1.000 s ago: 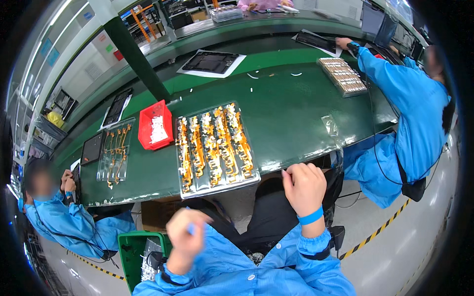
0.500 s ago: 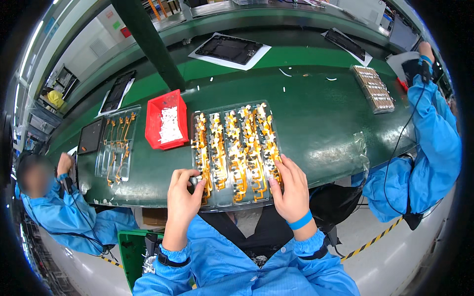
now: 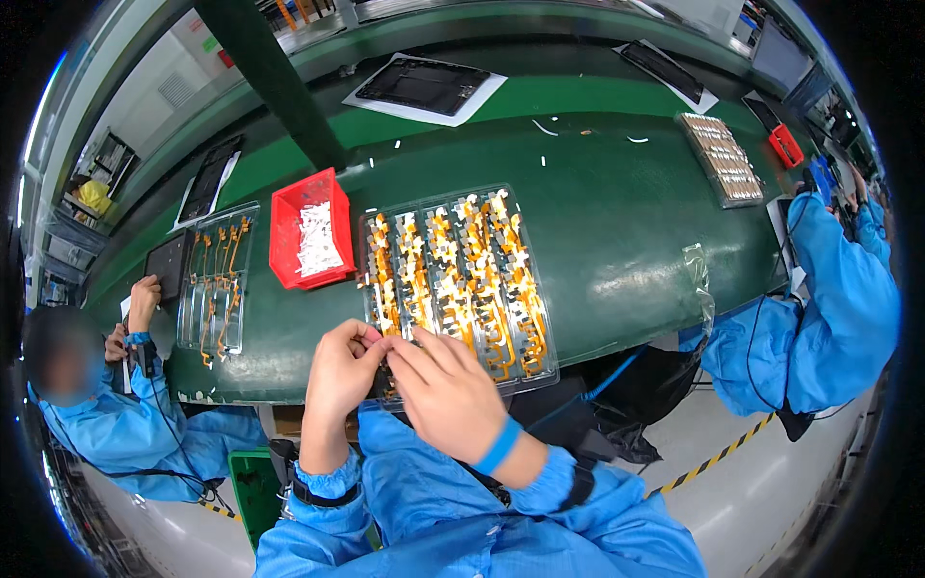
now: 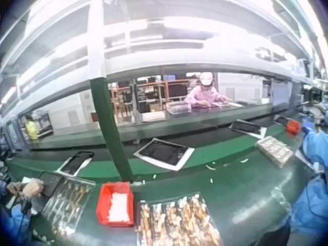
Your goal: The recorder is assembling small electronic components or connectors at a factory workbench.
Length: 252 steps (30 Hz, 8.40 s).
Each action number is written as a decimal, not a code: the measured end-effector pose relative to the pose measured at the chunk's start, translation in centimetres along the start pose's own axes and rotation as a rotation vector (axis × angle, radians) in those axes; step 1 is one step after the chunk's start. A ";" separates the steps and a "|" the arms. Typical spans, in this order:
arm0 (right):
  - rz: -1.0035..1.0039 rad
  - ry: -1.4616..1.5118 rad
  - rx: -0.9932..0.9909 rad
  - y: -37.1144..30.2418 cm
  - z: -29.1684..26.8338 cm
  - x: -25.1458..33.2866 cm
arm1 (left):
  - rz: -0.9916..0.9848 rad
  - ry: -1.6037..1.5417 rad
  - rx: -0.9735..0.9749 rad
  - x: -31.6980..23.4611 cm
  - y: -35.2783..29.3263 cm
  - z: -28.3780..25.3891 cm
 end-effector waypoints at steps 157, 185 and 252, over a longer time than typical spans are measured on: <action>0.528 1.473 0.741 -9.8 5.1 8.1 | -0.120 0.171 -0.803 13.1 -29.9 -15.1; 0.317 1.052 0.571 -10.5 4.9 5.7 | -0.330 -1.063 0.088 5.5 -20.9 -0.3; 0.723 1.269 0.508 -7.7 7.9 10.6 | 0.485 -0.181 -0.285 3.6 -23.0 -7.0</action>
Point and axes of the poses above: each hand's wrist, its own y-axis towards the middle knuckle, its own z-axis out of the palm, x = y × z, the point moved 7 cm from there along y, towards the middle knuckle, and after that the axes turned 7 degrees about -y, right-handed, at the moved point
